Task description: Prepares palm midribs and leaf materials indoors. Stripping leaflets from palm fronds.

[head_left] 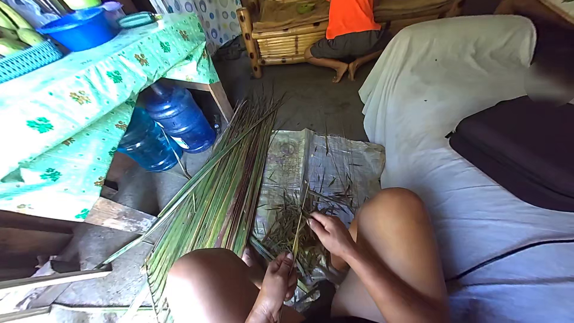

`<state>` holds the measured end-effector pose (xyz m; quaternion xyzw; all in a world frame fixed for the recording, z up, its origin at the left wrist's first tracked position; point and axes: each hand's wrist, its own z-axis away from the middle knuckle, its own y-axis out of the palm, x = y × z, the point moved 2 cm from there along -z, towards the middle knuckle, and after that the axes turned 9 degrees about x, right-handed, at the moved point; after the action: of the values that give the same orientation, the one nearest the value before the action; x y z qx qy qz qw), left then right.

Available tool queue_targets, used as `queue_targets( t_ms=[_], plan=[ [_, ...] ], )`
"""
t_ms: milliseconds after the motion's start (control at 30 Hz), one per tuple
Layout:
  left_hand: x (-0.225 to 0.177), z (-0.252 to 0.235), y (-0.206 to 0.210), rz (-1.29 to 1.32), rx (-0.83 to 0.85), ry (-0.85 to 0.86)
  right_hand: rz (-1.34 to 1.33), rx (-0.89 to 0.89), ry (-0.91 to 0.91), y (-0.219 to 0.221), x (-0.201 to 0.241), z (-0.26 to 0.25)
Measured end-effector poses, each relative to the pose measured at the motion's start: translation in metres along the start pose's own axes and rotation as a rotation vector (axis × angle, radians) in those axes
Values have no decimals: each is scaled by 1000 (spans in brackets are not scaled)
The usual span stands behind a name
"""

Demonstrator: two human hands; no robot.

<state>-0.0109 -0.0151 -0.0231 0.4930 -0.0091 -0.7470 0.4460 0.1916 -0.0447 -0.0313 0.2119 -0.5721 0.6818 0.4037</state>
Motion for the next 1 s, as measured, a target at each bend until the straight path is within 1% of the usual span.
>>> queue_targets(
  t_ms=[33,133,233,333,400,467,533,667,767,833,900,1000],
  plan=[
    [0,-1,0,-1,-14,4,-38,7,-34,-1,1,1],
    [-2,-6,-1,-29,-61,26,-166,172,-170,10,13,11],
    [-4,-9,-3,-64,-115,62,-170,295,-312,31,16,21],
    [-9,-9,-1,-114,-199,53,-113,305,-395,36,18,24],
    [-12,-11,1,-128,-241,52,-64,303,-410,35,22,24],
    [-14,-11,2,-136,-255,50,-17,289,-392,36,22,23],
    [-12,-11,3,-116,-234,60,24,255,-340,33,20,19],
    [-4,-9,4,-51,-127,55,79,215,-146,20,11,5],
    [-4,-7,4,-37,-58,28,116,130,-17,12,6,-2],
    [-1,-4,3,-26,-23,2,17,65,72,5,1,-6],
    [1,-3,2,-11,0,-10,-176,66,80,1,0,-6],
    [-1,-6,3,10,9,-27,-598,214,27,12,10,0]
  ],
)
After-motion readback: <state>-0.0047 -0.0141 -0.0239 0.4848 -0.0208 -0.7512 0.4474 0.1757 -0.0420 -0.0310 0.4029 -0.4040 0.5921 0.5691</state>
